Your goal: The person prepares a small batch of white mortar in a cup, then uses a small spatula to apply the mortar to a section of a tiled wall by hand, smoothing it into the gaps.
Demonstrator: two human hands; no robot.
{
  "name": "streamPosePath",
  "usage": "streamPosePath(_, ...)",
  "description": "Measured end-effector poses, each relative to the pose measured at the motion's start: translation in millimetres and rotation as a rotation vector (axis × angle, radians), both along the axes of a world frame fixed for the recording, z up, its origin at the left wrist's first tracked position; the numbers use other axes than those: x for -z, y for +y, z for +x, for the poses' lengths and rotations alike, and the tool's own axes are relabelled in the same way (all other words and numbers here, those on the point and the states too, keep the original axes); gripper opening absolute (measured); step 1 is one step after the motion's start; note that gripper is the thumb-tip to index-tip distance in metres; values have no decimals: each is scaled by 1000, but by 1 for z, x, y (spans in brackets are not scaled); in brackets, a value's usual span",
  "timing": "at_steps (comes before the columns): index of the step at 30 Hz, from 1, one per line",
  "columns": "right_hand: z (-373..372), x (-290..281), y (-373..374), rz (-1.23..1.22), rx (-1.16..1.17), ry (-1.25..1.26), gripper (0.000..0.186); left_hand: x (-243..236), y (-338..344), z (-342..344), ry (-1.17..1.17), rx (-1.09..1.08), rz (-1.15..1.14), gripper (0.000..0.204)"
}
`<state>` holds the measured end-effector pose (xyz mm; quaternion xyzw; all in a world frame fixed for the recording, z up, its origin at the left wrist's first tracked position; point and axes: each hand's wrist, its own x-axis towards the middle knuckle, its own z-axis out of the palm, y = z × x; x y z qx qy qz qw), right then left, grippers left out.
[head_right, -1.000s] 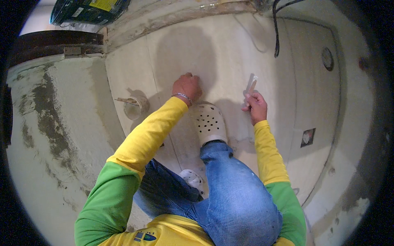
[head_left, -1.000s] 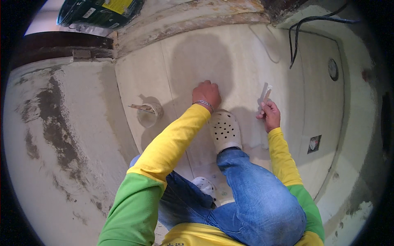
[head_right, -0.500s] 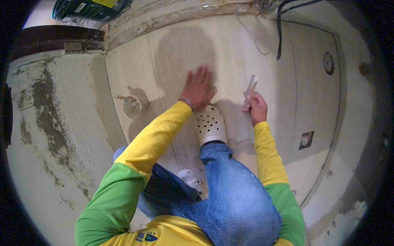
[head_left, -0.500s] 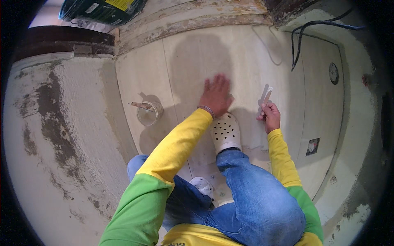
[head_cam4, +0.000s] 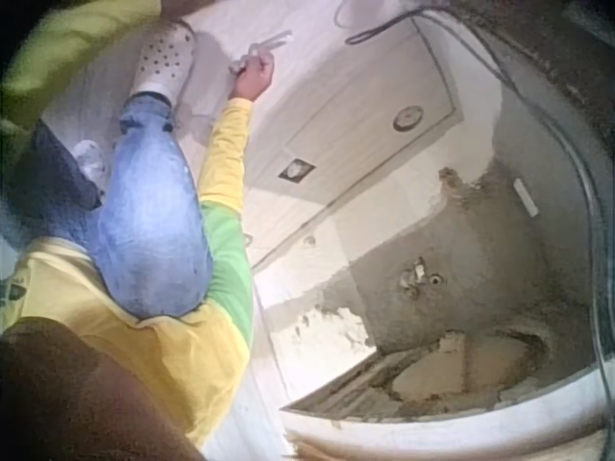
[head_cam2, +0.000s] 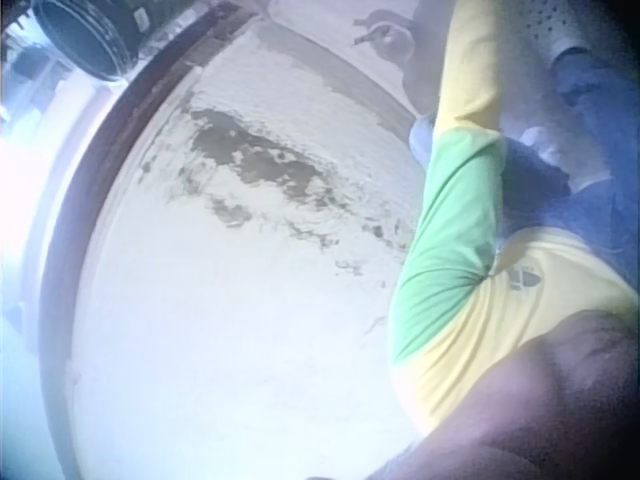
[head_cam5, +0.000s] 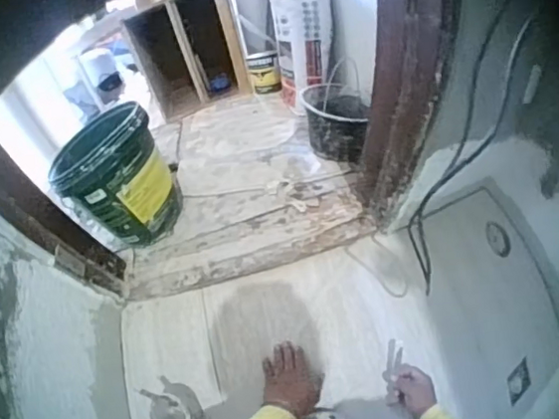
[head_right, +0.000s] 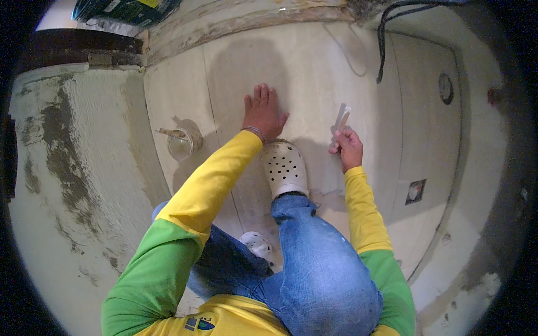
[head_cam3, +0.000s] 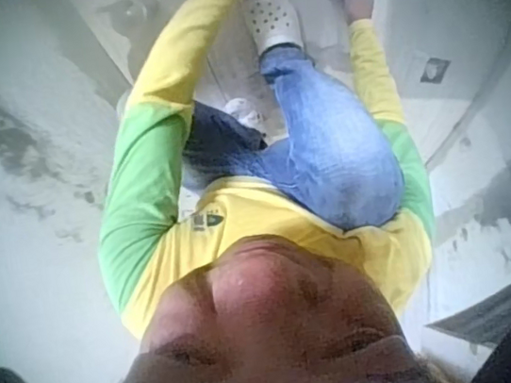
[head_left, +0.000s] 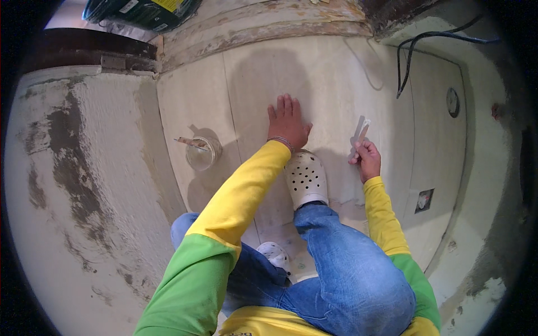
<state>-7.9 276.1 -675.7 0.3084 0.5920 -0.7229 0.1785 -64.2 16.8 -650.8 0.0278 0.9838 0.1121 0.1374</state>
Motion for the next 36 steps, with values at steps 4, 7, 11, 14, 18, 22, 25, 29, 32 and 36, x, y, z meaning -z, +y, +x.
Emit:
streamPosePath(4, 3, -2, 14, 38, 8, -2, 15, -31, 27, 0, -90, -15, 41, 54)
streamPosePath(7, -2, -4, 3, -5, 17, 4, 15, -42, 12, 16, -180, -8, 228, 40)
streamPosePath(11, 0, -2, 1, 63, 19, -5, 14, -59, -6, 61, -232, -174, 482, 25)
streamPosePath(14, 4, -1, -10, 46, 1, 7, 14, -92, -38, 96, -136, -289, 574, 33)
streamPosePath(18, 2, -1, -29, 80, -84, 15, 13, -115, -73, 115, -324, -512, 544, 42)
streamPosePath(22, -2, -11, -71, 62, -174, 35, 14, -95, -116, 148, -271, -747, 796, 31)
streamPosePath(25, -7, -27, -99, 39, -238, 96, 15, -87, -142, 163, -240, -893, 1173, 15)
streamPosePath(29, -15, -37, -124, 13, -358, 170, 17, -117, -154, 159, -336, -1141, 1671, 13)
streamPosePath(32, -14, -47, -152, -33, -457, 198, 17, -126, -167, 169, -277, -1074, 1795, 18)
streamPosePath(36, -10, -65, -188, -61, -531, 212, 17, -128, -181, 184, -244, -1078, 1724, 15)
